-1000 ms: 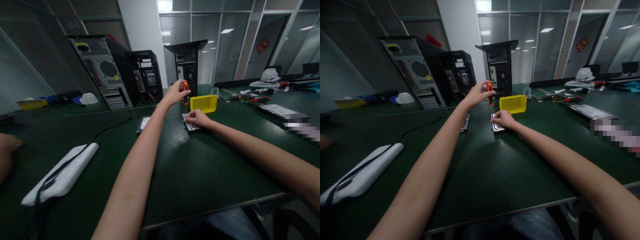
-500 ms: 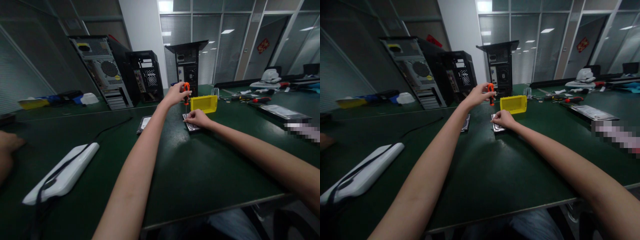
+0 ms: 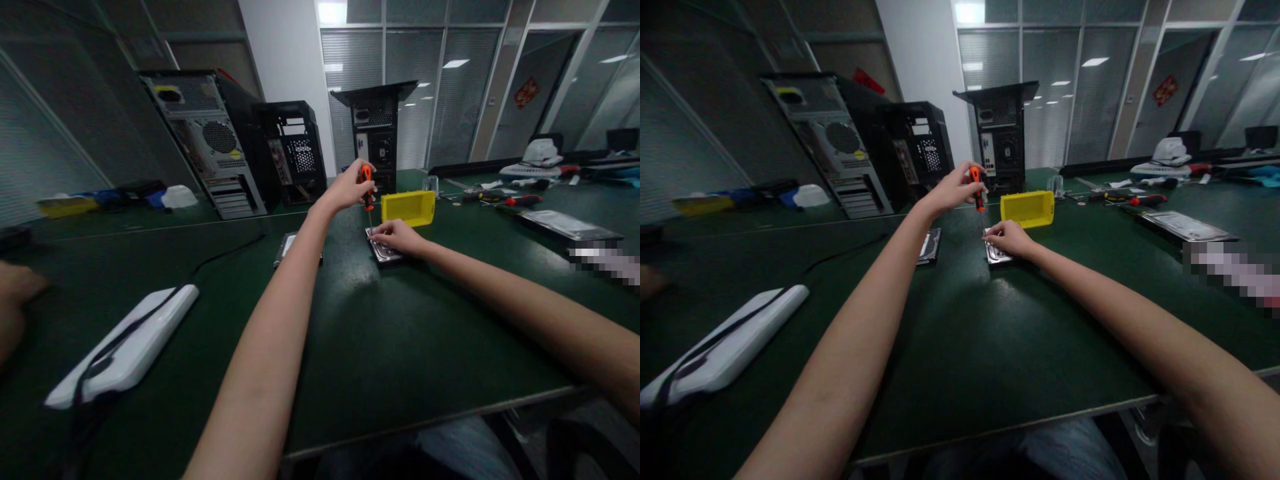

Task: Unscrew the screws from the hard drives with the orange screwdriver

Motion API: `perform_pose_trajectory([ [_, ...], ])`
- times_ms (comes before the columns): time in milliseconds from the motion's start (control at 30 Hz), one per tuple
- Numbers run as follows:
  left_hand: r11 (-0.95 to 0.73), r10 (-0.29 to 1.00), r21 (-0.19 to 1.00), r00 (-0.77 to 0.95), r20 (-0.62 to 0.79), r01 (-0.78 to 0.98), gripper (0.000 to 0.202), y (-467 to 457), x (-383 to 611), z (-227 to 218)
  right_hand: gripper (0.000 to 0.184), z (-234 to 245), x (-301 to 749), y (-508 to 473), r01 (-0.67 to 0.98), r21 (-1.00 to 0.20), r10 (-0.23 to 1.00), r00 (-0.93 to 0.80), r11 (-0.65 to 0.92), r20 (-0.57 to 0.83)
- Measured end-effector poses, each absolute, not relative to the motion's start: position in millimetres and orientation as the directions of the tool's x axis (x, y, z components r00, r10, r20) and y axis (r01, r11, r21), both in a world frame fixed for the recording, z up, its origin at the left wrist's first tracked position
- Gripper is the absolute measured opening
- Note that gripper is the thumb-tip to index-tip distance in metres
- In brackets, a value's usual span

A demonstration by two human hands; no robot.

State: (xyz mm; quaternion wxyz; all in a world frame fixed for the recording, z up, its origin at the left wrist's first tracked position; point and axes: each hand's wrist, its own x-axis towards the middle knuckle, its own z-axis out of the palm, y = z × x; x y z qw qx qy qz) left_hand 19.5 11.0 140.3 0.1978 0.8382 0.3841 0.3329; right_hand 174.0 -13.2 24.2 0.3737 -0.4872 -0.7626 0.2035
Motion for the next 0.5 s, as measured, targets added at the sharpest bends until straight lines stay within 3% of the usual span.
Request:
perform_pose_trajectory([
  [333, -0.726, 0.678, 0.439, 0.442, 0.588, 0.529, 0.029, 20, 19, 137, 0.023, 23, 172, -10, 0.655, -0.600, 0.881, -0.245, 0.458, 0.405],
  [500, -0.722, 0.673, 0.424, 0.414, 0.612, 0.547, 0.033, 23, 19, 138, 0.023, 21, 173, -8, 0.661, -0.590, 0.876, -0.241, 0.463, 0.418],
])
